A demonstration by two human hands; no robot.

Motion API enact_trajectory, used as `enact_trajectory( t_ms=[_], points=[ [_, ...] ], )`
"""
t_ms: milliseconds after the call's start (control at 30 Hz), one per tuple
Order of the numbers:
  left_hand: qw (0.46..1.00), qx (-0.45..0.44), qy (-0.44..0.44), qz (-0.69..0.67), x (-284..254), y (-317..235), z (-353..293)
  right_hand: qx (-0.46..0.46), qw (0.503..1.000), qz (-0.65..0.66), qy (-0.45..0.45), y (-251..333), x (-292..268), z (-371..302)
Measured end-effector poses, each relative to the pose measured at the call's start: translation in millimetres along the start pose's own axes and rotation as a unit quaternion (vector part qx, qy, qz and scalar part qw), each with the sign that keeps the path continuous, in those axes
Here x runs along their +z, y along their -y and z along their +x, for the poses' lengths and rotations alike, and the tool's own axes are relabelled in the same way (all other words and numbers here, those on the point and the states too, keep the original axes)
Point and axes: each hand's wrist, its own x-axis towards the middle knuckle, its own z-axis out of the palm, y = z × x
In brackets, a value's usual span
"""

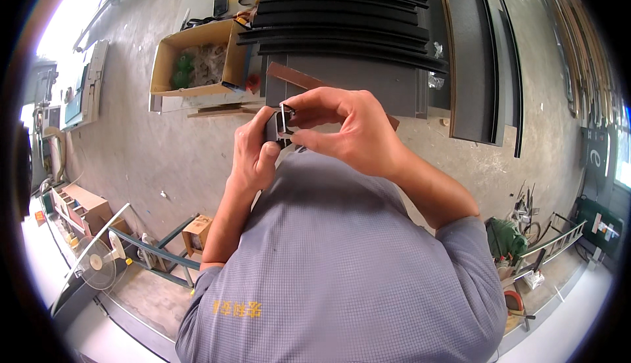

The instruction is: The person assembles black metal profiles by inserting metal brackets into the ends and tapping them into place using a wooden block. They pick up components from a box, retrieve a profile from the floor, and handle multiple pieces on a workbench.

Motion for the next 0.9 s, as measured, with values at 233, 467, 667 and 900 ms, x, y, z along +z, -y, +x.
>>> enact_trajectory(
  t_ms=[233, 467, 667, 900],
  points=[
    [1.000, 0.000, -0.005, -0.008, -1, 1, 0, -0.026, 0.999, -0.030, -0.008, 3, 2, -1],
    [1.000, 0.003, -0.003, -0.009, -2, 1, 1, -0.041, 0.997, -0.061, -0.006, 9, 2, -1],
    [1.000, 0.013, -0.004, 0.000, -2, 1, 2, -0.029, 0.995, -0.093, -0.011, 15, 3, 0],
    [1.000, 0.005, 0.001, 0.010, -1, 2, 1, 0.010, 0.989, -0.145, -0.023, 26, 5, 0]
  ],
)
